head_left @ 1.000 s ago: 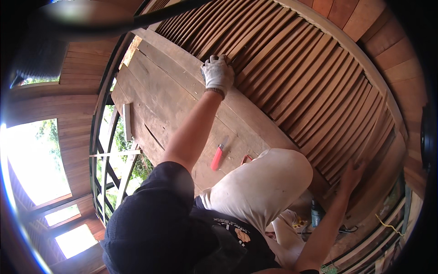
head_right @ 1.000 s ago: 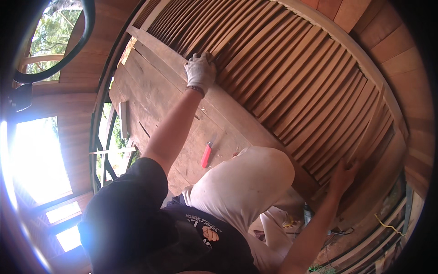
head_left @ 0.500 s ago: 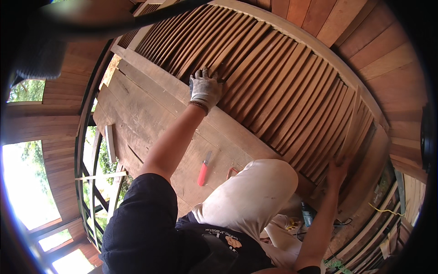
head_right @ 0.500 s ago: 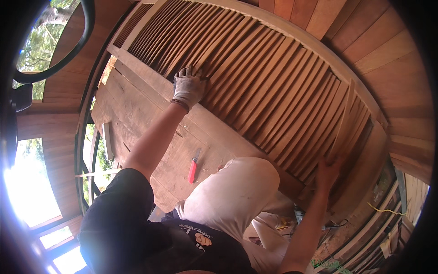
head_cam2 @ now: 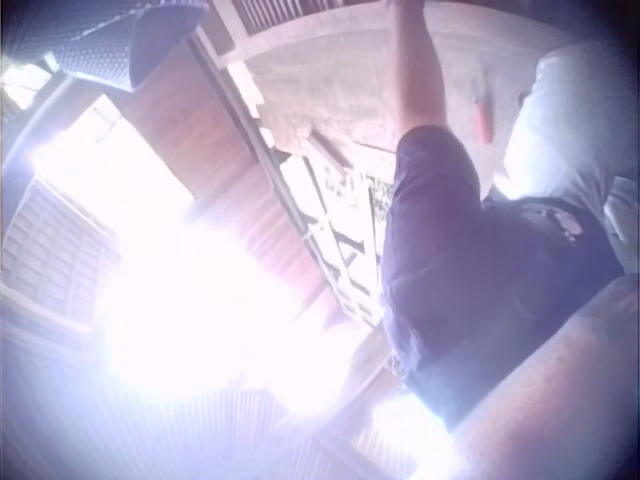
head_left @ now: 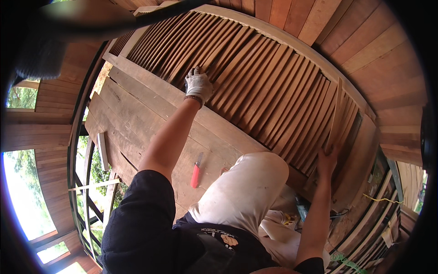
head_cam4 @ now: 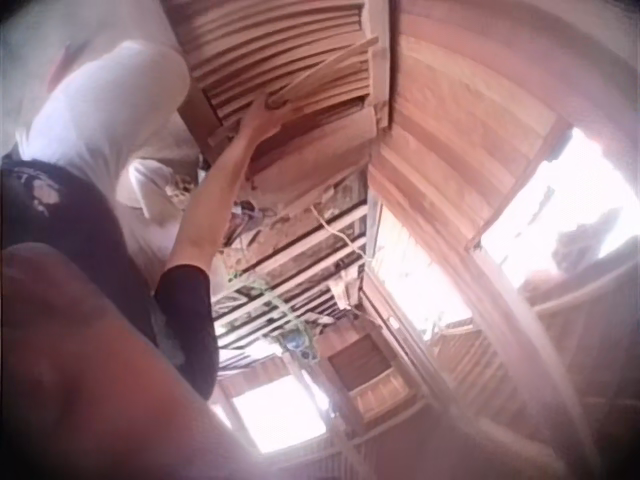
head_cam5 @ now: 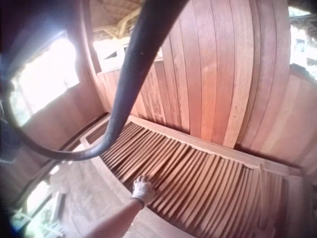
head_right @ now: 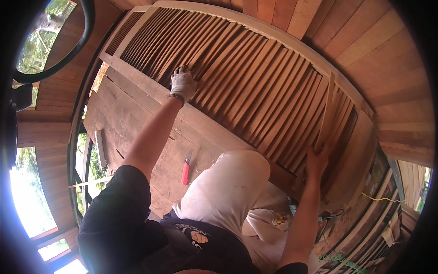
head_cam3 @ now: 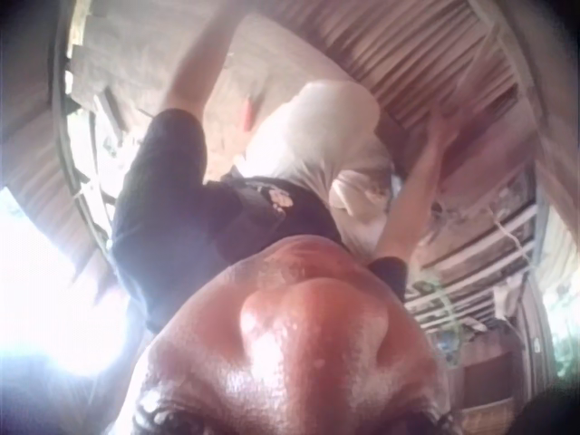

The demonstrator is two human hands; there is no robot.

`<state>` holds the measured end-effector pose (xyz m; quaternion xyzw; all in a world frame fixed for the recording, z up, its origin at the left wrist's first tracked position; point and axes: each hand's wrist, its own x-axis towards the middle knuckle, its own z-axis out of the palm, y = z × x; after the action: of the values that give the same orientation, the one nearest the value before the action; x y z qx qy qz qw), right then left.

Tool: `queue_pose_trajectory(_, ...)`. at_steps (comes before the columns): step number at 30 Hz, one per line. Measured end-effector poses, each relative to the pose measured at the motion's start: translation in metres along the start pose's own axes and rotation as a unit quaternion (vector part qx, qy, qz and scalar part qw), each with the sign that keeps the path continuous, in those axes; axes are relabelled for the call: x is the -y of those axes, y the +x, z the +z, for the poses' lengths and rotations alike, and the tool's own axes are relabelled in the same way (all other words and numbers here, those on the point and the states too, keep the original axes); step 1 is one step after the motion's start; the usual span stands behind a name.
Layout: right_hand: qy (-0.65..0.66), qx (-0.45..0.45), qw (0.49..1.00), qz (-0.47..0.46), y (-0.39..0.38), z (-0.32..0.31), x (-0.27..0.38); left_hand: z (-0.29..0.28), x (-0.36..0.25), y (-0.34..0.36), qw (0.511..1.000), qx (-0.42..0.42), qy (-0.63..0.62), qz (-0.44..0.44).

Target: The person installs thin wooden slats into a curved ceiling structure. They pick up slats, fit them into gaps, and secure them using a nail gun. The person also uses a pencil to mark positions on the wood.

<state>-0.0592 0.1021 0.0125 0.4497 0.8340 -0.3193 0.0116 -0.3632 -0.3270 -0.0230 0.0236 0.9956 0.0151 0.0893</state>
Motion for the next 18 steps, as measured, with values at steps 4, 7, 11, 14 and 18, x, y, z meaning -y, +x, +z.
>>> queue_pose_trajectory(4, -0.003, 0.001, 1.000, 0.028, -0.001, -0.005, -0.002, -0.008, -0.017, -0.005, 0.996, 0.004, 0.088, 0.020)
queue_pose_trajectory(7, 0.002, -0.014, 1.000, 0.015, -0.001, -0.002, -0.007, -0.021, -0.022, -0.004, 0.983, 0.035, 0.178, 0.034)
queue_pose_trajectory(11, -0.019, -0.004, 1.000, 0.013, 0.007, 0.003, -0.016, -0.035, -0.027, 0.003, 0.969, 0.065, 0.225, 0.074)
queue_pose_trajectory(14, -0.031, -0.017, 0.999, -0.021, 0.018, 0.006, -0.032, -0.048, -0.026, 0.009, 0.969, 0.076, 0.220, 0.081)
queue_pose_trajectory(18, -0.032, -0.013, 0.999, -0.017, 0.016, 0.008, -0.030, -0.045, -0.015, 0.008, 0.979, 0.061, 0.172, 0.086)
